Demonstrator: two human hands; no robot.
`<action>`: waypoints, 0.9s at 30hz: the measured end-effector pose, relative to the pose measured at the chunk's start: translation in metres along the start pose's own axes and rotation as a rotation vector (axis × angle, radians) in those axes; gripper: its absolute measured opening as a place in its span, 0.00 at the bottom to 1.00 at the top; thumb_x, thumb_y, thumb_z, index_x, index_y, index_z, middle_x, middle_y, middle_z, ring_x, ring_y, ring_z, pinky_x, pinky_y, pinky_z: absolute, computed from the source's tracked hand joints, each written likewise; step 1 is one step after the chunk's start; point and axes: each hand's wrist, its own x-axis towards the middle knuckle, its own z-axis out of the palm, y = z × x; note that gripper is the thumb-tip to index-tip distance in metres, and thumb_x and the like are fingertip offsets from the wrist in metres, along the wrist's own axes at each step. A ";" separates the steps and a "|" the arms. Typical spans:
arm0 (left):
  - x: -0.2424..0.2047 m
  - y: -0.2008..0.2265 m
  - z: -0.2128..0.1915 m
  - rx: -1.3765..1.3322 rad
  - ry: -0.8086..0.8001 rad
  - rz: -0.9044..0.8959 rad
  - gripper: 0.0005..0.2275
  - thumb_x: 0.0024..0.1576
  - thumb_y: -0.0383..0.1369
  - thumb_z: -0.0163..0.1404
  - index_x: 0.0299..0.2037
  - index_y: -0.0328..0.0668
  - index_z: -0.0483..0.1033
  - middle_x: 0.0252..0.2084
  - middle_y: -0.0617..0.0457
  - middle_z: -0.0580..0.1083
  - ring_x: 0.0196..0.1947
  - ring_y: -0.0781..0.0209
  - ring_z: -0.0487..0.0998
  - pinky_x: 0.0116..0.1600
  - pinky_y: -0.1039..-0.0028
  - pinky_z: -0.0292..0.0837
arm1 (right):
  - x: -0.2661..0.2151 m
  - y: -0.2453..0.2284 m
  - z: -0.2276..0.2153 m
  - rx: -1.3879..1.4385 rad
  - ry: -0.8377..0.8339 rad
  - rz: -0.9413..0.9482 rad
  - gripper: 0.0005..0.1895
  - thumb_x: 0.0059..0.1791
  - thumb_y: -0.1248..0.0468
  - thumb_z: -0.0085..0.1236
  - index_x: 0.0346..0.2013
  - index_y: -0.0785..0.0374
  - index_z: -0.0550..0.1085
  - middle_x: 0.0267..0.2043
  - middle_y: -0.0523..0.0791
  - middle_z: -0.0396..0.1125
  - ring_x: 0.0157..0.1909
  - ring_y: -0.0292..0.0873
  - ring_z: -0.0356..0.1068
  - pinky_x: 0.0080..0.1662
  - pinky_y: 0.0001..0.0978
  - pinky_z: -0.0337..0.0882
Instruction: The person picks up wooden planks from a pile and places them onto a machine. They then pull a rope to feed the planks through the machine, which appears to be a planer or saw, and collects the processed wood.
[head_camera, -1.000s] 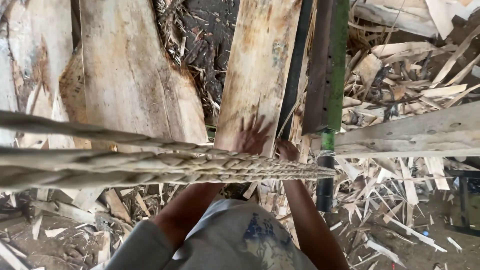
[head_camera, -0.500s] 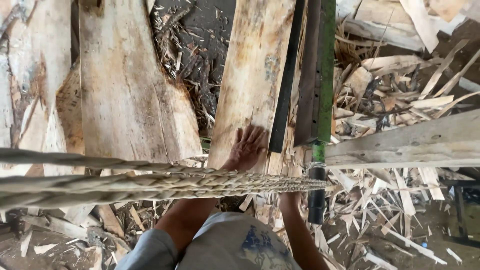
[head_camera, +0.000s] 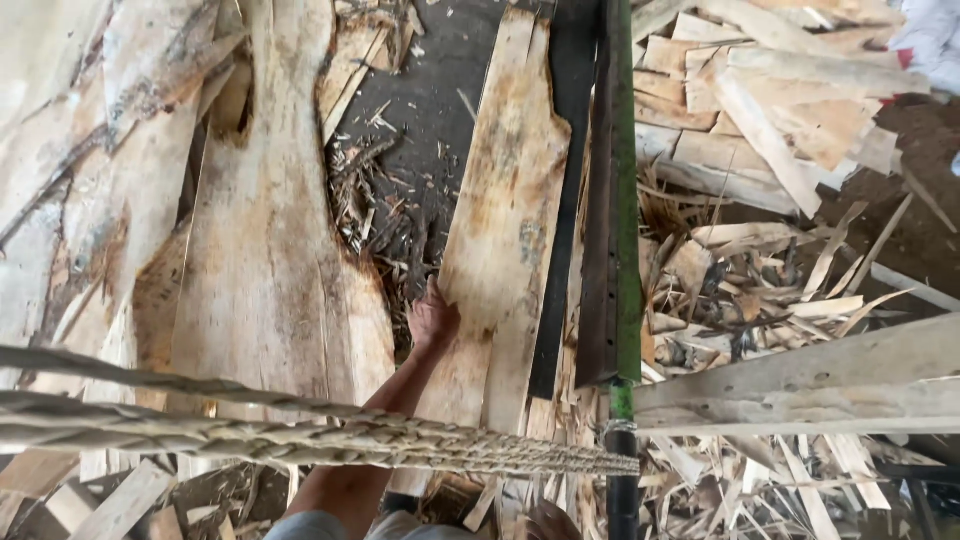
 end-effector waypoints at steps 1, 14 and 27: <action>0.002 0.010 -0.015 0.002 -0.072 -0.102 0.39 0.60 0.44 0.53 0.79 0.44 0.47 0.53 0.38 0.78 0.55 0.41 0.78 0.62 0.55 0.72 | 0.029 -0.017 0.017 0.038 -0.061 0.023 0.26 0.54 0.54 0.46 0.65 0.60 0.67 0.55 0.52 0.75 0.54 0.53 0.76 0.54 0.46 0.76; 0.077 0.004 0.056 -0.937 -0.101 -0.063 0.15 0.55 0.22 0.46 0.48 0.43 0.82 0.39 0.55 0.82 0.33 0.64 0.78 0.36 0.73 0.80 | 0.002 -0.106 0.107 0.446 -0.033 -0.189 0.14 0.54 0.56 0.52 0.42 0.65 0.72 0.34 0.51 0.74 0.30 0.46 0.74 0.31 0.41 0.75; 0.017 0.013 -0.038 -1.326 0.587 -0.058 0.02 0.63 0.25 0.49 0.41 0.33 0.73 0.39 0.51 0.75 0.37 0.60 0.71 0.44 0.69 0.72 | -0.162 -0.278 0.088 0.375 -0.112 -0.496 0.36 0.55 0.51 0.54 0.69 0.74 0.61 0.53 0.57 0.71 0.44 0.45 0.73 0.42 0.35 0.76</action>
